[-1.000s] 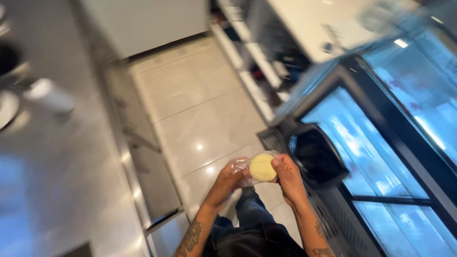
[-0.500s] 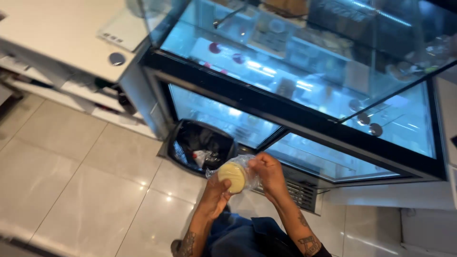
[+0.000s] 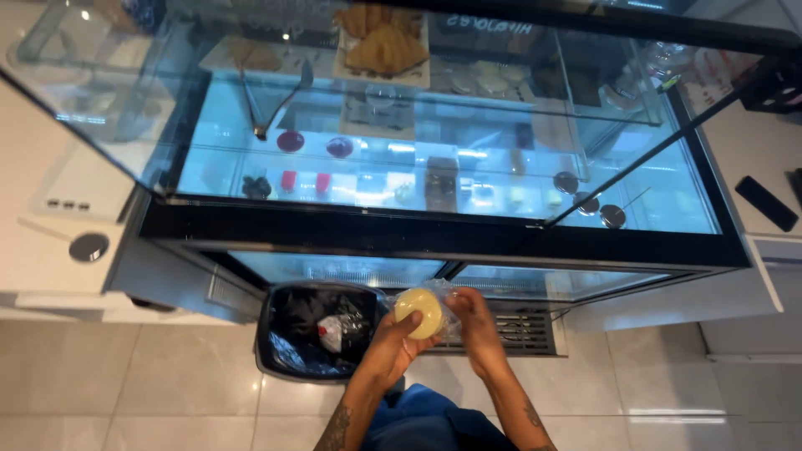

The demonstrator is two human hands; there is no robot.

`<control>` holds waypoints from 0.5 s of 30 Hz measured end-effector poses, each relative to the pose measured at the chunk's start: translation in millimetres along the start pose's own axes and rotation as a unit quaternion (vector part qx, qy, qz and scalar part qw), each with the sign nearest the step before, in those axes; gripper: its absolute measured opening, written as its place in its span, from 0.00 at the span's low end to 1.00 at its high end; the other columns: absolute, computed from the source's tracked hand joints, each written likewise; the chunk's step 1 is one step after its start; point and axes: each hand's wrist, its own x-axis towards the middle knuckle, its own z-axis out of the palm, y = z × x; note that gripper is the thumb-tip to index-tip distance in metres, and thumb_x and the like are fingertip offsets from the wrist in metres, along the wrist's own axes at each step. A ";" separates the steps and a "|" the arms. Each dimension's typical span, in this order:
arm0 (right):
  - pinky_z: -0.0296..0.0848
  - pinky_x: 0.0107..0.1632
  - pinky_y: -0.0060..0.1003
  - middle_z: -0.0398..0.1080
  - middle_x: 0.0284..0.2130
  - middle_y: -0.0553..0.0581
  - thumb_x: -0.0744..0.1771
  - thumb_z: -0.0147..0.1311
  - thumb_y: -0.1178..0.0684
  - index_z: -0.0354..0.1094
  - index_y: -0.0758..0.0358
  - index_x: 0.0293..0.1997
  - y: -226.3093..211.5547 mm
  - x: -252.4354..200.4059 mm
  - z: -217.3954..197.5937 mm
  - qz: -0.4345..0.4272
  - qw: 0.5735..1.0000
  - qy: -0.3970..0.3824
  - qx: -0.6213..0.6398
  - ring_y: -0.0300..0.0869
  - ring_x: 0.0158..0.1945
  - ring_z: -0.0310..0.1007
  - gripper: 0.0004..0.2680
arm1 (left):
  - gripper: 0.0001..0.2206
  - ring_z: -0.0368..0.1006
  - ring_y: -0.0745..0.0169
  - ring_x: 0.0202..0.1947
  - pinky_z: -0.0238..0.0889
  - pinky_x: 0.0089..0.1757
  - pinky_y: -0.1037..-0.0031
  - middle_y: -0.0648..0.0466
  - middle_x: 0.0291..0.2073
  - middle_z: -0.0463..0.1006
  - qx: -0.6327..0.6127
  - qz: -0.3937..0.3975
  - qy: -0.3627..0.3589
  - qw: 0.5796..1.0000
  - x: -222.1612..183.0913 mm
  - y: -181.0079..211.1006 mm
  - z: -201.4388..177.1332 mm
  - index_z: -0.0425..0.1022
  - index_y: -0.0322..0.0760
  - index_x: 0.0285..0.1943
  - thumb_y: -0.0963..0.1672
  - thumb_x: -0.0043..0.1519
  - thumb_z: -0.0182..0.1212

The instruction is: Repairing or adjusting the beaded cord and connector of a window blind in a commercial setting.

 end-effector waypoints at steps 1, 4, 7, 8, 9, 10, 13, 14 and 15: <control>0.65 0.44 0.33 0.68 0.40 0.50 0.73 0.52 0.51 0.67 0.62 0.50 -16.6 3.1 7.6 -0.002 1.000 0.005 0.005 0.35 0.41 0.64 0.06 | 0.23 0.77 0.50 0.50 0.74 0.50 0.58 0.44 0.52 0.78 0.005 -0.005 -0.002 1.000 13.5 8.0 3.5 0.66 0.28 0.63 0.44 0.62 0.66; 0.67 0.48 0.33 0.70 0.43 0.52 0.72 0.49 0.48 0.68 0.61 0.55 -62.2 -4.2 27.2 -0.070 0.987 0.125 -0.077 0.37 0.44 0.66 0.10 | 0.21 0.79 0.51 0.50 0.74 0.47 0.62 0.47 0.51 0.79 0.008 -0.028 0.089 0.996 40.0 14.6 8.4 0.67 0.33 0.62 0.48 0.63 0.62; 0.69 0.55 0.30 0.71 0.51 0.51 0.71 0.47 0.48 0.64 0.61 0.58 -92.3 4.5 41.1 -0.128 0.978 0.123 -0.112 0.35 0.53 0.70 0.12 | 0.25 0.77 0.56 0.52 0.73 0.50 0.62 0.49 0.52 0.79 0.068 -0.028 0.089 0.993 77.1 7.7 6.9 0.68 0.33 0.62 0.54 0.64 0.58; 0.69 0.54 0.29 0.70 0.52 0.51 0.71 0.47 0.49 0.63 0.60 0.61 -87.2 13.4 39.0 -0.090 0.989 0.092 -0.071 0.34 0.53 0.70 0.13 | 0.25 0.75 0.58 0.54 0.70 0.53 0.64 0.51 0.53 0.78 0.067 -0.034 0.084 0.994 90.4 -1.0 5.6 0.68 0.33 0.63 0.54 0.65 0.56; 0.68 0.52 0.27 0.70 0.53 0.50 0.70 0.47 0.50 0.62 0.59 0.64 -82.2 22.6 36.4 -0.054 0.996 0.060 -0.029 0.33 0.52 0.69 0.14 | 0.25 0.74 0.61 0.56 0.67 0.56 0.67 0.52 0.54 0.78 0.066 -0.040 0.079 0.994 103.6 -10.1 4.4 0.68 0.33 0.63 0.54 0.66 0.55; 0.68 0.52 0.27 0.70 0.53 0.50 0.70 0.47 0.50 0.62 0.59 0.64 -80.6 32.3 29.5 -0.054 0.996 0.067 -0.027 0.33 0.52 0.69 0.14 | 0.25 0.74 0.61 0.56 0.67 0.56 0.67 0.52 0.54 0.78 0.068 -0.046 0.076 0.994 116.4 -14.9 8.1 0.68 0.33 0.63 0.54 0.66 0.55; 0.68 0.44 0.26 0.71 0.50 0.51 0.68 0.53 0.55 0.63 0.59 0.63 -79.1 74.9 6.3 0.037 0.990 0.076 0.112 0.33 0.48 0.69 0.16 | 0.27 0.73 0.61 0.52 0.64 0.54 0.70 0.51 0.50 0.78 0.180 0.030 0.039 0.982 162.9 -24.6 14.9 0.72 0.30 0.60 0.56 0.69 0.48; 0.68 0.42 0.26 0.71 0.50 0.51 0.67 0.54 0.57 0.62 0.60 0.62 -77.7 86.6 -4.9 0.054 0.985 0.087 0.141 0.33 0.47 0.70 0.16 | 0.23 0.71 0.64 0.51 0.63 0.53 0.71 0.53 0.48 0.75 0.194 0.037 0.065 0.978 174.7 -32.0 14.2 0.68 0.34 0.58 0.56 0.70 0.47; 0.68 0.39 0.25 0.71 0.50 0.52 0.66 0.56 0.58 0.62 0.61 0.61 -76.2 98.0 -16.1 0.070 0.978 0.098 0.171 0.34 0.47 0.70 0.16 | 0.20 0.69 0.67 0.50 0.63 0.52 0.72 0.56 0.46 0.73 0.207 0.043 0.091 0.973 186.2 -39.5 13.5 0.64 0.38 0.56 0.56 0.70 0.46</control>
